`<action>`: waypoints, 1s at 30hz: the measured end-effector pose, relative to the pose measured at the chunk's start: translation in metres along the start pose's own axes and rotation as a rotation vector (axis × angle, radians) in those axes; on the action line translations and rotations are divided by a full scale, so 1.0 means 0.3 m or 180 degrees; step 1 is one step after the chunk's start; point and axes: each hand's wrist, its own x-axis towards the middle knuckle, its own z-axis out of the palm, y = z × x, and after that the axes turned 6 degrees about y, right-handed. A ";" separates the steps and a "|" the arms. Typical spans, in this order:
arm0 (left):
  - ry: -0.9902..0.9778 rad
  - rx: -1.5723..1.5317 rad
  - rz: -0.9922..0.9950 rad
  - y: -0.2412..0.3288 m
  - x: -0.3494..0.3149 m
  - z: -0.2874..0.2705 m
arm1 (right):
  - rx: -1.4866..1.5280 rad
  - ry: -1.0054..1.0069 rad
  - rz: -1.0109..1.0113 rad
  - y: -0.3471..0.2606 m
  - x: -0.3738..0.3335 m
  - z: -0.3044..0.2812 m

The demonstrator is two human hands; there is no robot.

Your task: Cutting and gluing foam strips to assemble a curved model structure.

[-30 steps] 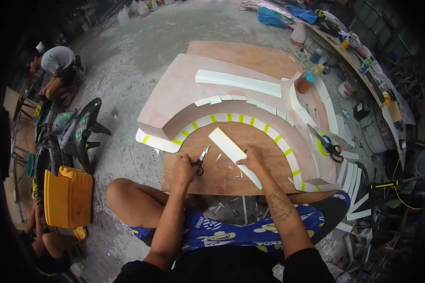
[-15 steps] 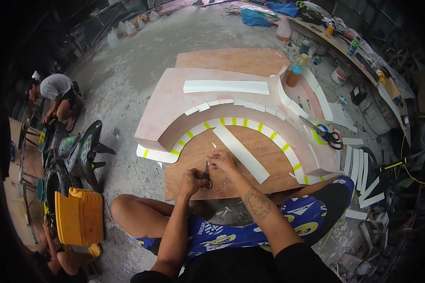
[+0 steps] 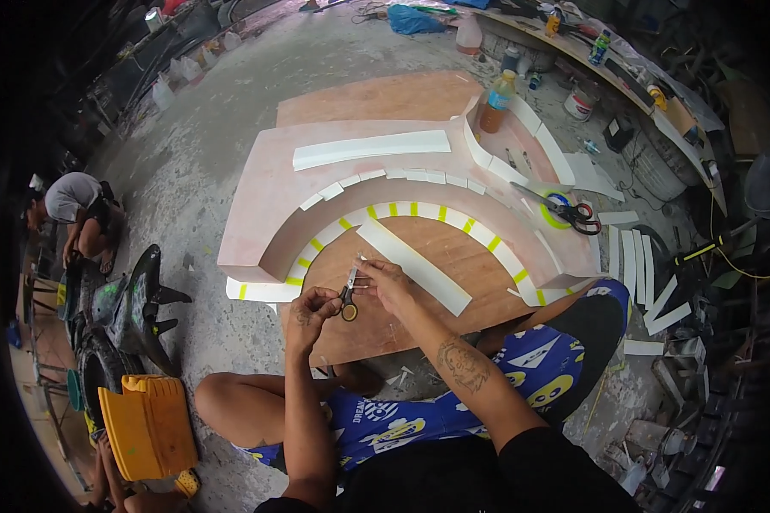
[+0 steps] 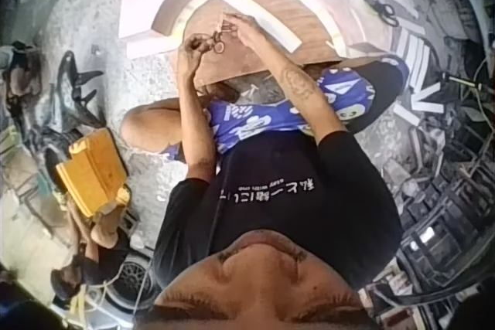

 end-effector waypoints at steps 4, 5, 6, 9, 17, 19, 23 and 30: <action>0.0191 0.0510 0.0692 -0.030 0.007 0.013 | -0.0331 0.0388 -0.0135 -0.029 0.004 0.009; 0.0250 0.0761 0.0875 -0.017 0.002 0.032 | -0.0463 0.0510 -0.0194 -0.041 0.006 0.011; 0.0488 0.0936 0.0923 -0.008 0.001 0.053 | -0.0465 0.0522 -0.0210 -0.054 0.016 0.019; 0.1694 0.2229 0.2570 0.018 0.002 0.101 | -0.0742 0.0767 -0.0632 -0.093 0.064 0.067; 0.0671 0.1711 0.0864 -0.041 -0.012 0.069 | -0.1653 0.0670 -0.1272 -0.011 0.087 0.146; 0.0702 0.1543 0.0766 -0.066 0.007 0.055 | -0.1144 0.0288 -0.1252 -0.033 0.086 0.107; 0.0578 0.1146 0.0512 -0.094 0.013 0.016 | -0.2447 0.1339 -0.1676 -0.198 0.086 -0.115; -0.0019 0.2023 0.0830 -0.128 0.006 0.066 | -0.5126 0.1445 -0.2362 -0.207 -0.001 -0.383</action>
